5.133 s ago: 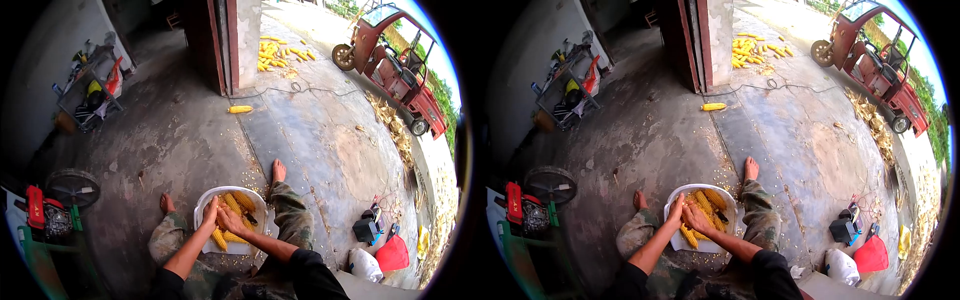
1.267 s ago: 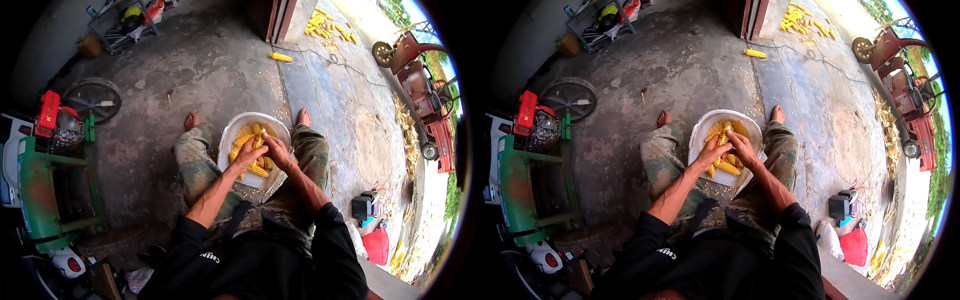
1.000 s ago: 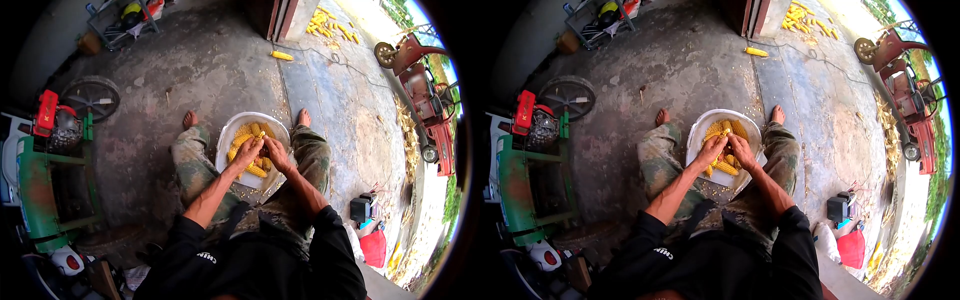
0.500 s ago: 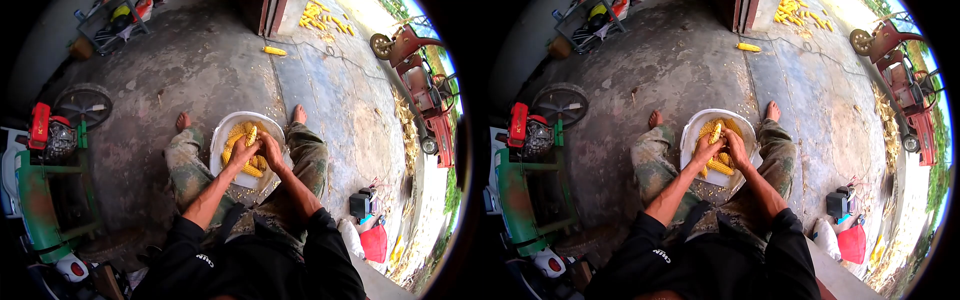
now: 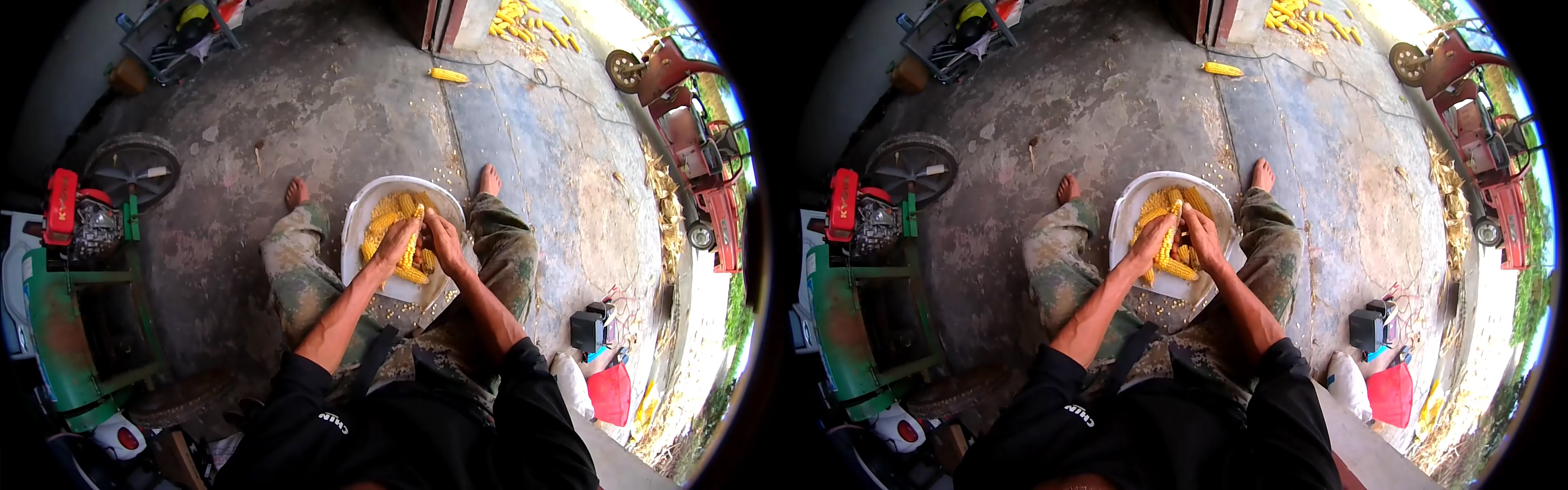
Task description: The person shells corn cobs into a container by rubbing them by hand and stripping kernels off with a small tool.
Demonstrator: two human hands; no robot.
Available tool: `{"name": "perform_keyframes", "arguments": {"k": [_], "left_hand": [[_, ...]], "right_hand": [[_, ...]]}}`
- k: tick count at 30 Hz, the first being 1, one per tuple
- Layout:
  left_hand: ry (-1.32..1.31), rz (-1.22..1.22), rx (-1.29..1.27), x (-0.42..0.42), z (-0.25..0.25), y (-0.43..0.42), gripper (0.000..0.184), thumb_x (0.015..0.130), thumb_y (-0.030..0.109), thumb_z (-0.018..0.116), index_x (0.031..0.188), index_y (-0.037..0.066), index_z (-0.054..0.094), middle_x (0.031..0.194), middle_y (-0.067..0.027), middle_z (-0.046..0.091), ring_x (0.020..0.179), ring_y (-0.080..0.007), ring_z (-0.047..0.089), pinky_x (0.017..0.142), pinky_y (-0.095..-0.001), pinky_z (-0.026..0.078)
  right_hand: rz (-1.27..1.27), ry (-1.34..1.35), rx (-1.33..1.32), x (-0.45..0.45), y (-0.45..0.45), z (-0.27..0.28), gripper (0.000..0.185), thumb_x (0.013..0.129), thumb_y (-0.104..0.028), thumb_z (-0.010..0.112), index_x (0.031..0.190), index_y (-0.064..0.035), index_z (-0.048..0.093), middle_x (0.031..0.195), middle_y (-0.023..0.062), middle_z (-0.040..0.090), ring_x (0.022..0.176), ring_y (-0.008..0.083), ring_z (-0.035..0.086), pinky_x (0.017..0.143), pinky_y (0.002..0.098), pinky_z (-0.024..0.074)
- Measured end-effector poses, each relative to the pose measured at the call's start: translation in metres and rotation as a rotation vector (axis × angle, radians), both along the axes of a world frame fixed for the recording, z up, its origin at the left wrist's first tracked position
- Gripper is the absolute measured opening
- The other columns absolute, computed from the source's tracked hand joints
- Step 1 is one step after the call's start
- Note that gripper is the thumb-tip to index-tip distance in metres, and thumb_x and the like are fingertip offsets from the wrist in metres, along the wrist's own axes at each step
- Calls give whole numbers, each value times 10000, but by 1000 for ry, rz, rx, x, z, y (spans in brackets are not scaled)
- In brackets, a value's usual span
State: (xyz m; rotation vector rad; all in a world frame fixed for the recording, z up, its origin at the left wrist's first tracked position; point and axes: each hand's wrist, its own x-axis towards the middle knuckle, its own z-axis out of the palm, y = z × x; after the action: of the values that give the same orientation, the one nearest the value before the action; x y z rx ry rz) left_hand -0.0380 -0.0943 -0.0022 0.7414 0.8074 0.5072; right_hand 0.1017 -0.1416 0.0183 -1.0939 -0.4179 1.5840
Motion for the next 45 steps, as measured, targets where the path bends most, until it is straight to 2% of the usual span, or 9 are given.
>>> {"name": "perform_keyframes", "arguments": {"k": [2, 6, 19, 24, 29, 32, 34, 37, 45], "left_hand": [[-31, -45, 134, 1, -4, -1, 297, 986, 354, 537, 989, 58, 556, 750, -17, 547, 561, -101, 553, 437, -251, 440], [18, -15, 181, 6, -4, -6, 287, 990, 335, 546, 1047, 55, 566, 738, 2, 530, 581, -77, 531, 444, -233, 433], [139, -58, 197, 6, -1, -4, 282, 945, 290, 646, 1098, 71, 554, 726, 1, 556, 533, -82, 520, 436, -224, 414], [0, 19, 136, 9, -7, -2, 300, 985, 365, 516, 1033, 73, 566, 747, -4, 550, 526, -92, 530, 423, -243, 440], [-24, 8, -41, 7, -6, -1, 299, 1001, 368, 463, 963, 85, 552, 730, -11, 540, 543, -111, 550, 441, -250, 466], [-40, -41, 24, 5, -22, 0, 267, 1012, 350, 510, 1052, 94, 576, 833, -20, 591, 600, -92, 566, 461, -235, 458], [67, 4, 291, 11, -28, -2, 262, 998, 300, 557, 1118, 68, 561, 835, -31, 594, 596, -87, 562, 455, -239, 437], [268, -12, 270, 10, -29, -10, 303, 982, 268, 591, 1175, 42, 533, 816, -38, 591, 578, -84, 550, 452, -243, 424], [192, -110, 232, 6, -9, -6, 318, 978, 267, 595, 1173, 27, 520, 763, -38, 586, 541, -98, 543, 444, -249, 434]], "right_hand": [[14, -235, -18, -1, 1, -3, 435, 1027, -405, 493, 900, 4, 572, 678, 74, 533, 536, 188, 585, 486, 321, 513], [-17, -238, -11, 0, 2, -23, 441, 1020, -411, 513, 885, 2, 585, 684, 59, 551, 516, 174, 584, 473, 310, 521], [-91, 13, 45, -1, 0, -25, 405, 1023, -377, 505, 1065, 20, 573, 770, 85, 580, 593, 221, 610, 485, 330, 534], [-62, -99, -18, 1, 0, -22, 393, 1005, -335, 552, 1144, 32, 579, 787, 70, 568, 588, 169, 587, 506, 347, 540], [6, -140, 57, 10, -1, -37, 322, 1022, -298, 527, 1033, 18, 589, 771, 64, 572, 585, 152, 588, 525, 293, 516], [-52, -144, 78, 5, 0, -30, 317, 1029, -293, 514, 990, 13, 586, 758, 72, 586, 596, 151, 596, 530, 289, 510], [-100, -70, 25, 2, 1, -16, 345, 1027, -316, 519, 977, 18, 589, 734, 71, 594, 581, 159, 600, 528, 299, 515], [10, -297, -83, 0, 2, 3, 372, 1025, -340, 523, 951, 17, 594, 713, 66, 596, 557, 165, 598, 522, 297, 511], [-37, -221, 47, 5, -3, -38, 355, 1025, -331, 531, 996, 12, 615, 753, 34, 589, 609, 127, 588, 547, 271, 494]]}}
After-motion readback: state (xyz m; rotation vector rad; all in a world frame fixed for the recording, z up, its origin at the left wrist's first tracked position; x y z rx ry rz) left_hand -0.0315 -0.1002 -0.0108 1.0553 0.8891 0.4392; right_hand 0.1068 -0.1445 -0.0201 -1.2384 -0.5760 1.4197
